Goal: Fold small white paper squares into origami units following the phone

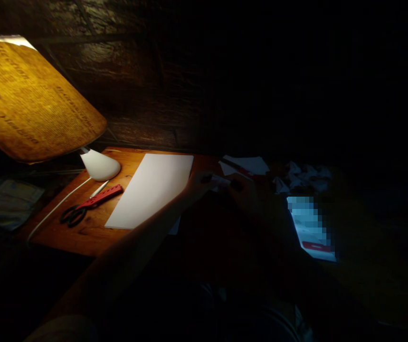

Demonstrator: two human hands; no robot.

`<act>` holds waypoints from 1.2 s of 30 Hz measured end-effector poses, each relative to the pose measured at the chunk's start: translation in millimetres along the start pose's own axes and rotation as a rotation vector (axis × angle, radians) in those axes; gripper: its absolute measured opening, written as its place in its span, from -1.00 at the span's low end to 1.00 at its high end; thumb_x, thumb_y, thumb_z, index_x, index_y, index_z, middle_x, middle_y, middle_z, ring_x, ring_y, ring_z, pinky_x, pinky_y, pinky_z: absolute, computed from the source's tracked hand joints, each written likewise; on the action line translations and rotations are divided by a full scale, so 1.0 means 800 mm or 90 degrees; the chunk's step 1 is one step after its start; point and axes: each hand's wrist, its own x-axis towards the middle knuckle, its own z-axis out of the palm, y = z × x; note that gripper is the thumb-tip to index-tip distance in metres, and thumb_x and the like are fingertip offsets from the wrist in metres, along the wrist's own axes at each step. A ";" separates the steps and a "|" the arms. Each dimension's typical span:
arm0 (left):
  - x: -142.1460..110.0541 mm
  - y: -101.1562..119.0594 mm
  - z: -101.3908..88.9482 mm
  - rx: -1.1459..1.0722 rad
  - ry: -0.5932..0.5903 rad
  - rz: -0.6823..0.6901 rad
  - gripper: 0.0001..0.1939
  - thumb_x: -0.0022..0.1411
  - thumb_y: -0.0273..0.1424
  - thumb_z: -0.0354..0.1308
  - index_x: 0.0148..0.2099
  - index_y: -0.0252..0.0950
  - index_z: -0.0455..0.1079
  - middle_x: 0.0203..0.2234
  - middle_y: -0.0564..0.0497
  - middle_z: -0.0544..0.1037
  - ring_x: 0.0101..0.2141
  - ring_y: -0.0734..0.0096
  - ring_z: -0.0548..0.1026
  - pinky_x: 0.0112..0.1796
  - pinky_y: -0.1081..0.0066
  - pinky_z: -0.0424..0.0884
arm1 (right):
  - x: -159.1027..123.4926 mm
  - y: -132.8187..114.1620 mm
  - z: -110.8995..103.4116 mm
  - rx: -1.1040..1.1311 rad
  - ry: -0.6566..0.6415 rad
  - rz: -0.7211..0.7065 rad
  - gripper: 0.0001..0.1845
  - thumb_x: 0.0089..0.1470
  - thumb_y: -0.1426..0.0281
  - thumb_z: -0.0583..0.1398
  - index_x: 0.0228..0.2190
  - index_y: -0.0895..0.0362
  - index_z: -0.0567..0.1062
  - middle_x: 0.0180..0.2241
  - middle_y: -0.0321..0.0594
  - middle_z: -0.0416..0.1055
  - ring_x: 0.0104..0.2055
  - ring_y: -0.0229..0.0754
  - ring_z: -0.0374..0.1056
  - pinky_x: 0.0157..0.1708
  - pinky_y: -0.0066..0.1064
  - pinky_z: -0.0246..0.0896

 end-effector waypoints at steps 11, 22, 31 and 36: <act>0.001 0.004 -0.001 -0.138 -0.023 0.003 -0.67 -0.07 -0.28 0.43 -0.48 -0.32 0.34 -0.49 0.07 0.45 -0.41 0.48 0.44 -0.36 0.44 0.37 | 0.000 -0.011 -0.001 0.021 0.016 0.000 -0.87 -0.01 0.28 0.27 -0.46 0.06 0.59 -0.41 -0.23 0.57 -0.34 -0.09 0.44 -0.33 -0.30 0.32; -0.002 0.012 0.000 -0.116 -0.039 0.031 -0.78 0.09 -0.28 0.35 -0.42 -0.32 0.47 -0.43 0.01 0.52 -0.35 0.42 0.49 -0.26 0.39 0.37 | -0.001 -0.009 0.000 0.064 0.028 -0.029 -0.84 0.00 0.27 0.27 -0.41 0.09 0.58 -0.40 -0.24 0.54 -0.31 -0.12 0.41 -0.31 -0.33 0.28; 0.000 0.007 -0.002 -0.086 0.025 0.034 -0.73 0.07 -0.20 0.36 -0.44 -0.32 0.48 -0.45 0.01 0.52 -0.37 0.42 0.46 -0.31 0.41 0.35 | 0.002 -0.009 0.001 0.066 0.025 -0.005 -0.84 0.00 0.28 0.28 -0.39 0.10 0.58 -0.36 -0.22 0.54 -0.30 -0.13 0.42 -0.27 -0.32 0.28; 0.000 0.007 -0.002 -0.036 0.043 0.038 -0.72 0.08 -0.19 0.35 -0.41 -0.32 0.49 -0.45 0.01 0.53 -0.37 0.39 0.44 -0.30 0.40 0.33 | 0.004 -0.013 0.001 0.068 -0.009 0.023 -0.84 0.00 0.30 0.30 -0.37 0.13 0.58 -0.41 -0.25 0.53 -0.35 -0.16 0.40 -0.32 -0.37 0.24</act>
